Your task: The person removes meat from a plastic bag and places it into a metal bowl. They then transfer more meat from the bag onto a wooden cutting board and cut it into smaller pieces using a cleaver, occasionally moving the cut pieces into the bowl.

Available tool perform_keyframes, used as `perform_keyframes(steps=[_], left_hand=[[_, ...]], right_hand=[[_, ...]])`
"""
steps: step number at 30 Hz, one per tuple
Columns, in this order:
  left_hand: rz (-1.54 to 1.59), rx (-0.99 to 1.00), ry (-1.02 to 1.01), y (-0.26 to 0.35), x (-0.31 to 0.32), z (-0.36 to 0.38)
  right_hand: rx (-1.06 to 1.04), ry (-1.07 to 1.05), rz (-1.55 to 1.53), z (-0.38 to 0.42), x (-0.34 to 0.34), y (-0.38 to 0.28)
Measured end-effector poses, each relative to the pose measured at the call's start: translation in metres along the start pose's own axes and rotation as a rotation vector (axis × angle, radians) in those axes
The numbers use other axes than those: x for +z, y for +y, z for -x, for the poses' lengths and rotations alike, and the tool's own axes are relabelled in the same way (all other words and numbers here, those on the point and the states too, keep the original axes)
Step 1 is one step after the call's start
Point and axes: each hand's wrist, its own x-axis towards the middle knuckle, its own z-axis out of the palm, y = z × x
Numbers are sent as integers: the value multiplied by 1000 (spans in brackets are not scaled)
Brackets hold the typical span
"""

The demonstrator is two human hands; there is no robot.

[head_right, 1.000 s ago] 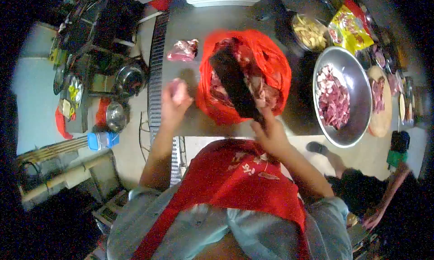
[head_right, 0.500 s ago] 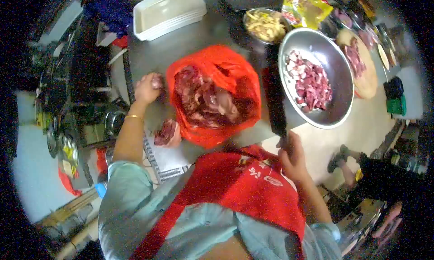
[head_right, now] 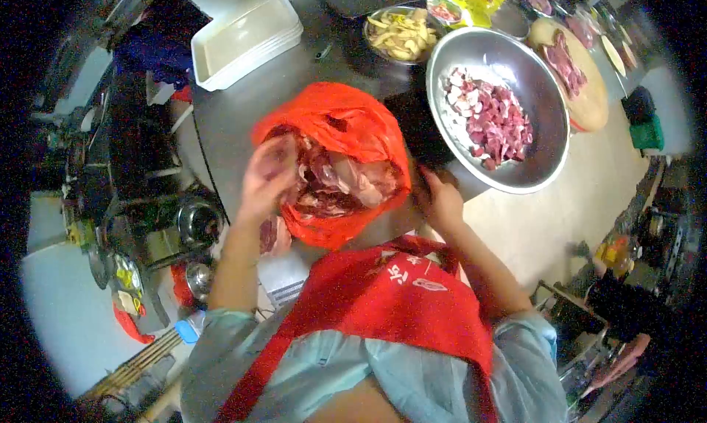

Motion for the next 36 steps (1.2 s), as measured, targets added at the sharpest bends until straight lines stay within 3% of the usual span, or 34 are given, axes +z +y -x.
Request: perform_keyframes(steps=[3, 4, 10, 11, 14, 16, 17, 18, 20, 21, 24, 25, 26, 27, 30, 31, 32, 33, 36], left_hand=[[-912, 225, 163, -28, 48, -45], [-1128, 186, 230, -28, 61, -54], [-1278, -2, 179, -16, 66, -96], [-1106, 11, 167, -9, 64, -91], [-804, 400, 276, -46, 38, -49], [-709, 474, 287, -36, 20, 15], [-822, 467, 418, -44, 12, 47], [-933, 457, 548, -56, 4, 79], [-1008, 259, 688, -82, -10, 136], [-1021, 211, 696, -85, -8, 154], [-1106, 116, 698, -81, 3, 186], [-1166, 131, 672, -78, 9, 189], [-1224, 150, 642, -75, 14, 188], [-1123, 206, 614, -86, 13, 187], [-507, -82, 353, -93, 27, 178], [-731, 37, 267, -99, 26, 176], [-849, 126, 329, -95, 27, 175], [-965, 222, 388, -86, 28, 175], [-1215, 408, 502, -74, 13, 172]], right_hand=[[-245, 152, -62, -15, -16, -45], [-312, 165, -123, -18, -19, -56], [-416, 88, -239, -32, -17, -84], [-418, 84, -232, -32, -16, -82], [-423, 81, -254, -20, -17, -70], [-359, 93, -222, -12, -10, -52], [-322, 98, -206, -8, -4, -43], [-195, 9, -497, -6, 5, -35], [77, -168, -1064, -6, 29, -19], [155, -120, -1015, -9, 41, -17], [440, -372, -952, -17, 21, -28], [289, -242, -906, -20, 42, -9], [274, -220, -899, -22, 43, -7], [260, -192, -886, -23, 42, -3], [150, -57, -836, -16, 17, -6], [119, -5, -753, -13, 12, -2], [90, 51, -674, -12, 4, -2], [-117, 214, -433, -14, 10, 8], [-35, -83, -110, -16, 22, 20]])
